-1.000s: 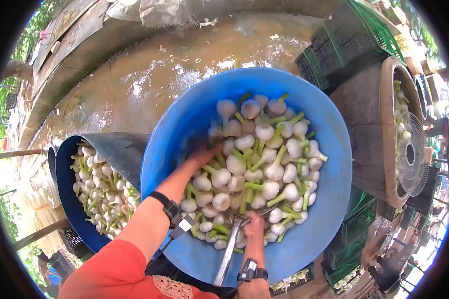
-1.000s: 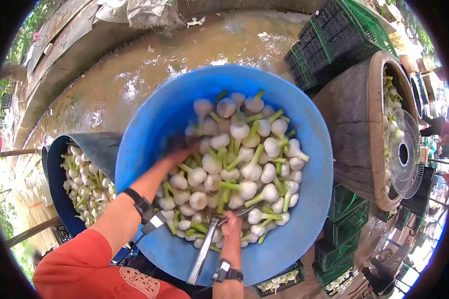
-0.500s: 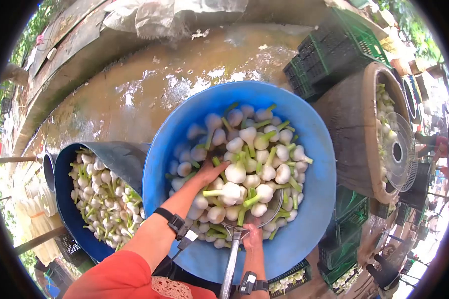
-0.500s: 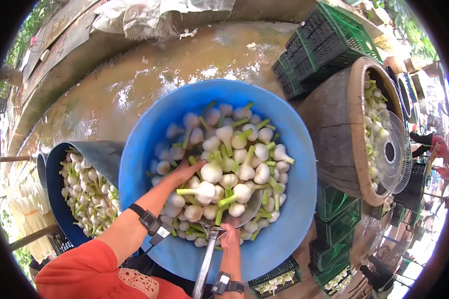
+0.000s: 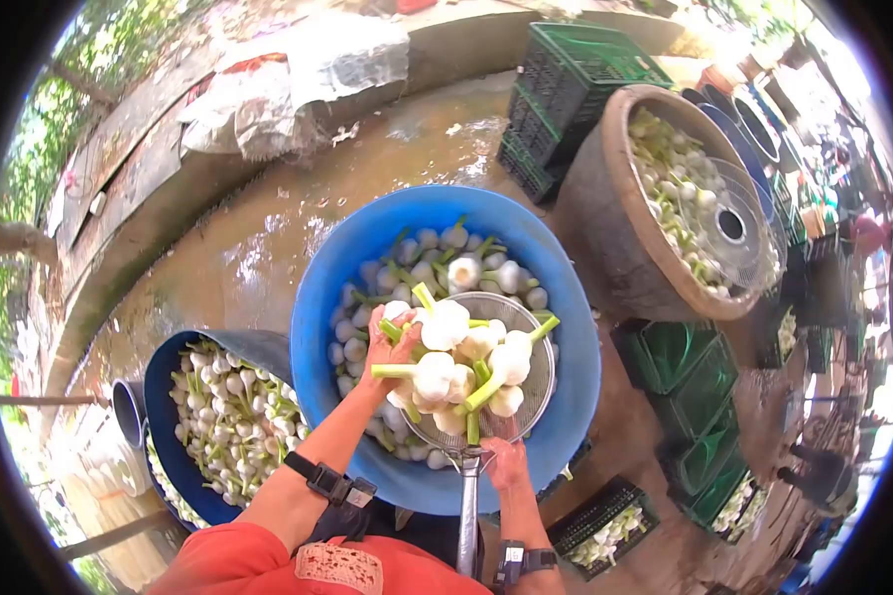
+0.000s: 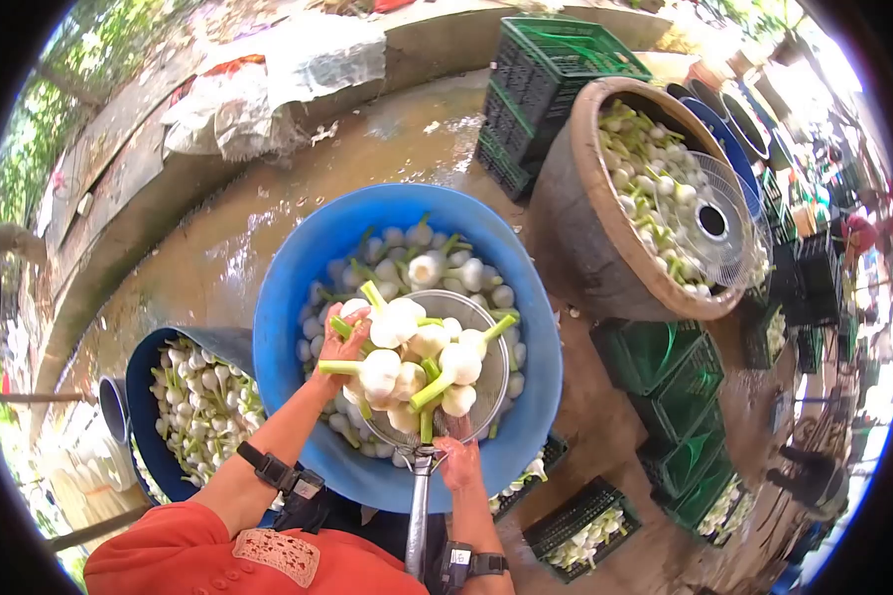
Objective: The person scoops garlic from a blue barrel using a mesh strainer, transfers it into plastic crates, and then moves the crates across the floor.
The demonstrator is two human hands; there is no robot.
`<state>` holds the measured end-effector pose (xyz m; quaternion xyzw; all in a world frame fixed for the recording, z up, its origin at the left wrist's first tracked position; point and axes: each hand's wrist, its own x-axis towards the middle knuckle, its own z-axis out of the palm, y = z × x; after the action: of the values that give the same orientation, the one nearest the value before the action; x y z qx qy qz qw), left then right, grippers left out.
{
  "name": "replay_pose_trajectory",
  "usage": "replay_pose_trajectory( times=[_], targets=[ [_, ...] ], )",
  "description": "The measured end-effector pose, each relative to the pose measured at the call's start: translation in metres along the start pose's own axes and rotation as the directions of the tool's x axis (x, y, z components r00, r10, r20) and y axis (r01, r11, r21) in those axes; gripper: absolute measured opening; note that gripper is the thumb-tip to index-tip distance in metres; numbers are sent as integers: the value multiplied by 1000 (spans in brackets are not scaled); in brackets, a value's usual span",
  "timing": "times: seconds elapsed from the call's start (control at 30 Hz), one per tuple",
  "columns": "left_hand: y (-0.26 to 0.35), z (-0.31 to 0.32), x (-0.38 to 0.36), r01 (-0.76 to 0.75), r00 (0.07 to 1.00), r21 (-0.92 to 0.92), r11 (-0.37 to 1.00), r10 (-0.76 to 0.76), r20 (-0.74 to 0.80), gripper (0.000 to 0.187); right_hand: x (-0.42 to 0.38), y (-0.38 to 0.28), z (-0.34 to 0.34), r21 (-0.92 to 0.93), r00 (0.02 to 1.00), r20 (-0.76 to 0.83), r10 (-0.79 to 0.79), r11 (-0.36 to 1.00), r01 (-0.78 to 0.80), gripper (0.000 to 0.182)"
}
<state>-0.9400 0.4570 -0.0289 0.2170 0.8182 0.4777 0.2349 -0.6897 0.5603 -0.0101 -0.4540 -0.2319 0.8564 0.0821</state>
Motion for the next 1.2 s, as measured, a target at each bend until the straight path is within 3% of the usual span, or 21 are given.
replay_pose_trajectory(
  times=[0.03,0.07,0.1,0.13,0.17,0.2,0.23,0.27,0.3,0.33,0.37,0.43,0.5,0.57,0.6,0.77,0.97,1.07,1.13,1.17,1.2],
  targets=[
    [28,-7,-1,-137,986,232,963,155,-63,38,-5,-1,-1,24,1000,1,-17,1000,17,71],
    [58,-11,-5,25,996,134,991,-12,-94,36,-10,-1,-3,52,996,78,-47,998,43,70],
    [71,-13,-9,33,990,40,999,-27,-140,37,-15,-3,-3,84,985,148,-87,994,75,69],
    [80,-11,-12,33,987,-62,998,-42,-156,37,-28,-17,11,-113,998,54,15,994,-9,56],
    [28,-6,-7,-108,976,-46,993,97,-194,38,-28,-7,-2,-530,931,298,-211,775,345,44],
    [27,-21,-2,-236,945,467,852,314,-94,37,-30,8,-21,-765,818,511,-263,293,573,33],
    [92,-31,-10,-289,954,508,811,288,83,36,-32,24,-20,-634,722,481,-496,371,678,20],
    [104,-28,-8,-211,967,213,954,172,189,35,-47,7,-9,-754,621,620,-481,-145,640,18],
    [94,-26,-11,-306,948,156,939,285,143,37,-45,15,-5,-584,861,305,-407,634,507,27],
    [103,-30,-14,-332,937,121,936,312,154,39,-45,19,0,36,971,194,-138,990,134,38],
    [119,-35,-17,-351,930,92,932,336,150,41,-59,13,9,81,972,124,-199,978,190,38],
    [162,-37,-33,-747,654,429,508,680,333,45,-100,-2,34,135,949,-13,-314,940,312,59],
    [171,-24,-47,-830,537,374,413,773,338,35,-124,12,32,253,899,-55,-434,865,433,64],
    [195,-18,-62,-718,679,220,661,594,433,34,-152,18,35,344,840,-93,-534,775,530,69],
    [197,-13,-68,-735,650,168,656,612,451,34,-174,23,36,377,836,-115,-536,755,536,70],
    [220,32,-125,-898,336,-79,432,792,509,35,-240,79,21,376,684,-303,-663,577,725,72],
    [236,80,-205,-898,34,-354,260,845,533,36,-289,156,3,298,569,-464,-679,485,822,74],
    [237,99,-255,-858,-103,-484,174,864,493,37,-335,186,12,280,423,-643,-638,319,906,65],
    [230,107,-293,-829,-207,-557,53,896,393,37,-390,208,24,-16,333,-679,-654,467,884,64],
    [227,107,-314,-821,-263,-570,-34,909,323,38,-408,218,26,33,358,-733,-578,496,868,59],
    [229,105,-327,-871,-326,-488,-58,811,486,31,-422,231,27,80,379,-782,-494,525,848,53]
  ],
)
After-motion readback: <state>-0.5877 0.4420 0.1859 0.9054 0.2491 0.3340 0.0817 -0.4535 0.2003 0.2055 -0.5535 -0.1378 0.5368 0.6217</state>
